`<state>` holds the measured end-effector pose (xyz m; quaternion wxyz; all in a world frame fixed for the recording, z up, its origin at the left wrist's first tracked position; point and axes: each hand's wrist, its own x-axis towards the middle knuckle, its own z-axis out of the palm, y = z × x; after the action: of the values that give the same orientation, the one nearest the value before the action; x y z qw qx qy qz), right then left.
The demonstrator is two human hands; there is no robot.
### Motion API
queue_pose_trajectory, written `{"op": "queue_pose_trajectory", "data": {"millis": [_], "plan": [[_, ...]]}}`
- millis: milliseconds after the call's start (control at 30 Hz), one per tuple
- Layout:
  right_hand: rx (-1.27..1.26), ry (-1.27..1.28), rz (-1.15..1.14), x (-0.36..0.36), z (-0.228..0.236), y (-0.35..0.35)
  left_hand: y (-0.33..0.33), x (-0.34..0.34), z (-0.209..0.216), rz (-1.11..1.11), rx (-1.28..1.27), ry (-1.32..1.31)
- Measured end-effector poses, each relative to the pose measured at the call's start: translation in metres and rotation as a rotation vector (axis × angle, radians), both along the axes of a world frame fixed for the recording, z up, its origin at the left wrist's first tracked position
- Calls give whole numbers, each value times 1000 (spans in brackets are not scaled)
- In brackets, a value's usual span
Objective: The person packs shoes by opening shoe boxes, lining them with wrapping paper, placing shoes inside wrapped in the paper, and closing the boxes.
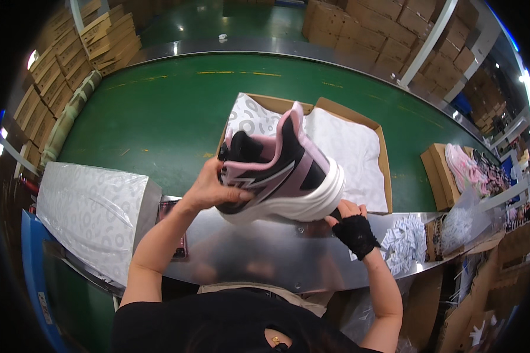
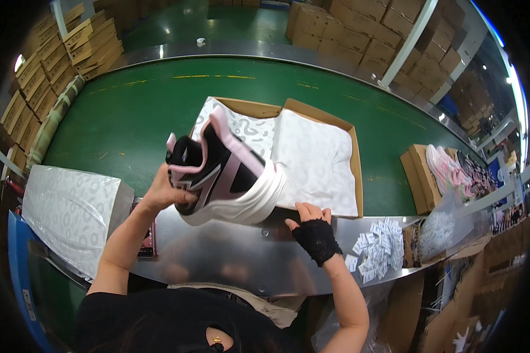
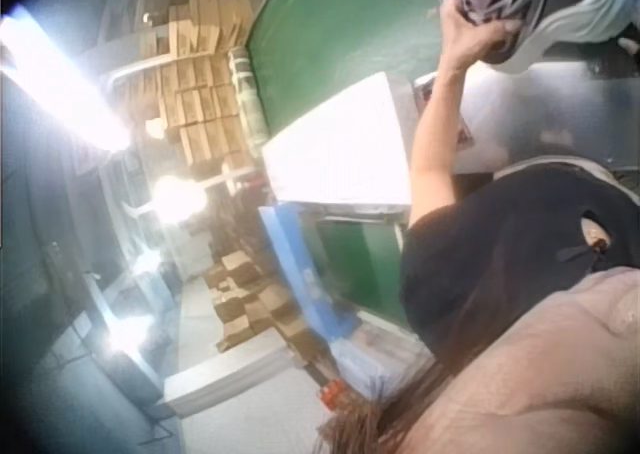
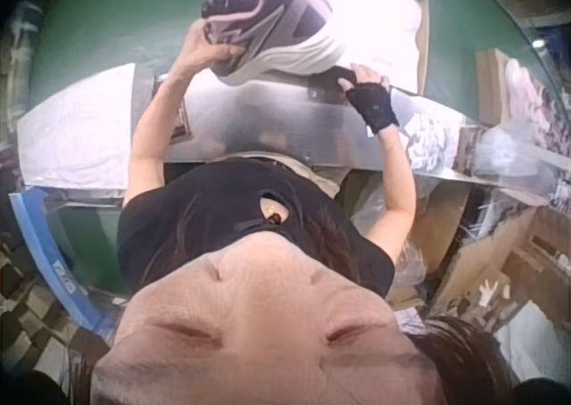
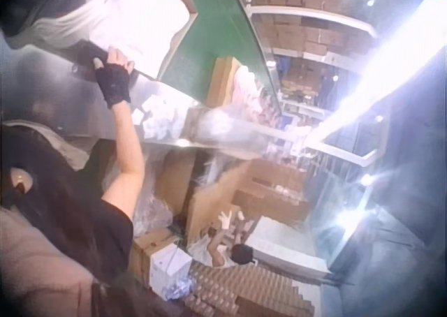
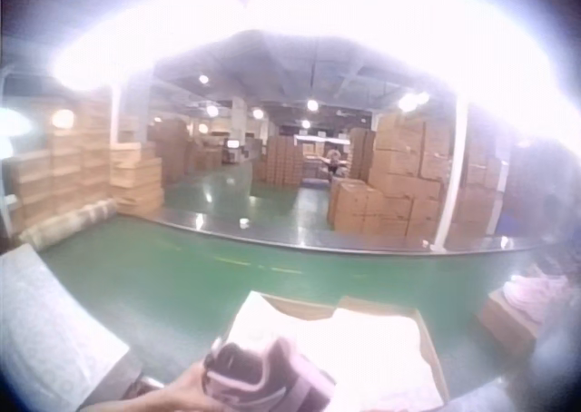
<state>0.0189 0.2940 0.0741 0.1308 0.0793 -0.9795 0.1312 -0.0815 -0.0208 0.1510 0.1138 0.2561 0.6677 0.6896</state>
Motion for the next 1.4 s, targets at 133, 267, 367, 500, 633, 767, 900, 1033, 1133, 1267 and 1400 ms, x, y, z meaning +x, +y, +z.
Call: {"op": "queue_pose_trajectory", "data": {"millis": [133,267,367,500,633,767,900,1033,1133,1267,1400], "plan": [[17,12,-4,4,9,-6,17,-44,-2,106,-13,-43],[-65,337,129,11,24,-27,52,-89,-16,284,178,-346],[-243,292,325,20,17,-34,76,-124,-72,250,257,-707],[-455,-5,219,25,-22,-32,119,-109,-123,155,-49,-947],[-2065,-554,-142,-11,-76,-6,106,-105,-106,7,-15,-1034],[-1980,-180,-513,-56,-31,-22,61,-88,-58,-86,222,-826],[-1069,137,-252,-70,-51,-16,-10,-89,-50,401,120,-385],[110,223,-168,-77,-39,-58,-34,-80,-59,570,-4,-471],[186,170,-122,-76,-49,-61,-19,-77,-89,473,-116,-460],[194,147,-101,-74,-44,-61,-10,-82,-114,435,-64,-408],[166,153,-80,-68,-39,-64,-17,-77,-126,408,-163,-338]]}}
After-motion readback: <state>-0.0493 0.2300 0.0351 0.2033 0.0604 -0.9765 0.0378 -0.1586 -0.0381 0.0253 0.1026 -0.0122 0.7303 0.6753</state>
